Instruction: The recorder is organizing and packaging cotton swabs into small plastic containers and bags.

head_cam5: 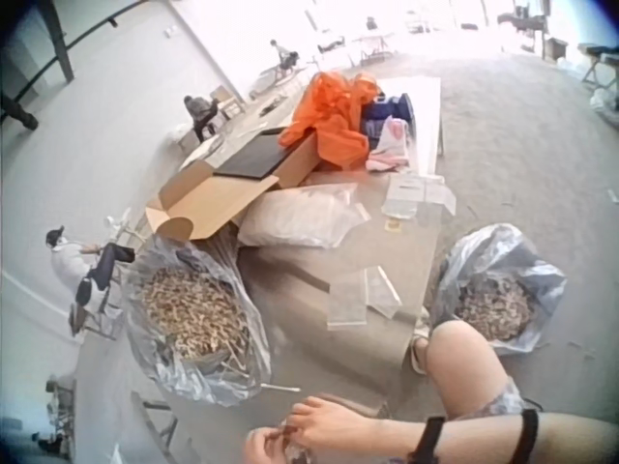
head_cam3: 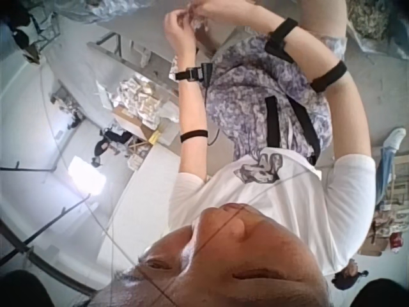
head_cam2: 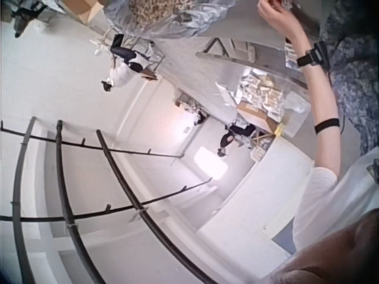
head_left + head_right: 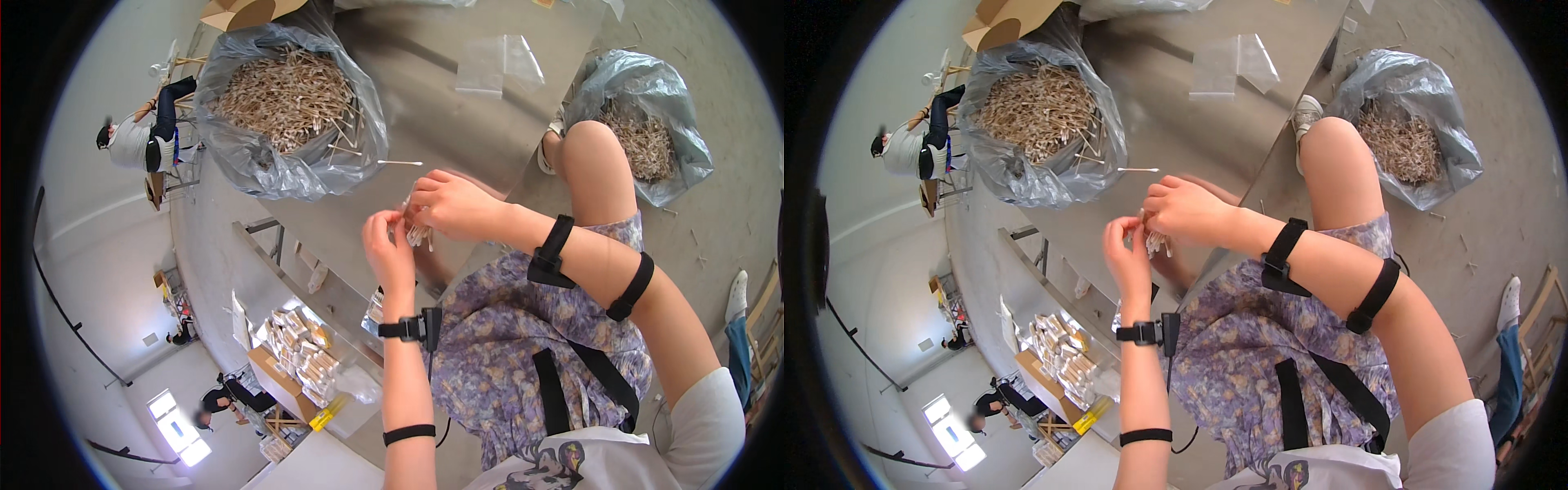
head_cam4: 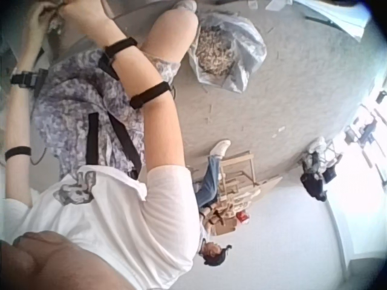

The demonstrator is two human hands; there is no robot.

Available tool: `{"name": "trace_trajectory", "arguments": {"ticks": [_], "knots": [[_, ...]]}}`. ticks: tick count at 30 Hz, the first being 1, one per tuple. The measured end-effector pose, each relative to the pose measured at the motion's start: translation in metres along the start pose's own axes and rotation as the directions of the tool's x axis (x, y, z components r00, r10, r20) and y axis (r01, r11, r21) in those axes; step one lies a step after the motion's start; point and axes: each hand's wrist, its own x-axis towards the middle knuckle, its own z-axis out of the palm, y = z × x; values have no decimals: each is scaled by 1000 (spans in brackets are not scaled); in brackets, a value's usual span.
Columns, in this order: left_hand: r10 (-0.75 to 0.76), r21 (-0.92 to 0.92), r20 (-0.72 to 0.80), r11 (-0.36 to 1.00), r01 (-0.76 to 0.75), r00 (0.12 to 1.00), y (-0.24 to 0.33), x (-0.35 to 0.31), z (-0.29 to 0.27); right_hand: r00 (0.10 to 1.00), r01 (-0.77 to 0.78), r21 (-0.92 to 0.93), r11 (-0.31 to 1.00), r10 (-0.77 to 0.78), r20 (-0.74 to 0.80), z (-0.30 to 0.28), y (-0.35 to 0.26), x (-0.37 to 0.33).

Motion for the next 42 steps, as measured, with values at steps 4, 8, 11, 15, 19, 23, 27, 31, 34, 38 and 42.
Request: {"name": "trace_trajectory", "arguments": {"ticks": [4,8,11,15,19,23,27,31,34,38,42], "knots": [[-10,-80,76,997,16,997,3,-27,-15,999,-26,97,995,23,30,4,-13,-1],[-200,-243,46,948,205,979,17,-41,-13,990,-77,269,960,106,-92,-7,-9,1],[-169,-159,-29,974,163,985,36,-49,10,905,-283,260,923,347,-247,-18,2,7],[-188,198,7,963,183,982,59,-58,50,821,-396,346,851,496,-282,-18,2,8],[-136,392,-31,910,137,990,50,-45,61,849,-368,303,879,451,-276,-18,0,9],[-97,341,56,937,72,994,26,-10,50,831,-399,332,855,490,-264,-20,4,4],[-99,380,73,923,65,992,11,-2,41,833,-384,318,867,474,-286,-18,1,7],[-61,403,80,915,24,995,26,-37,47,848,-372,300,878,453,-274,-18,1,6],[-77,371,110,928,31,991,36,-50,47,857,-373,263,890,439,-270,-18,5,2],[-68,313,70,949,43,995,28,-45,43,858,-381,254,889,442,-261,-17,4,5],[-75,314,27,947,62,997,17,-24,36,861,-377,246,893,436,-263,-18,6,4]]}}
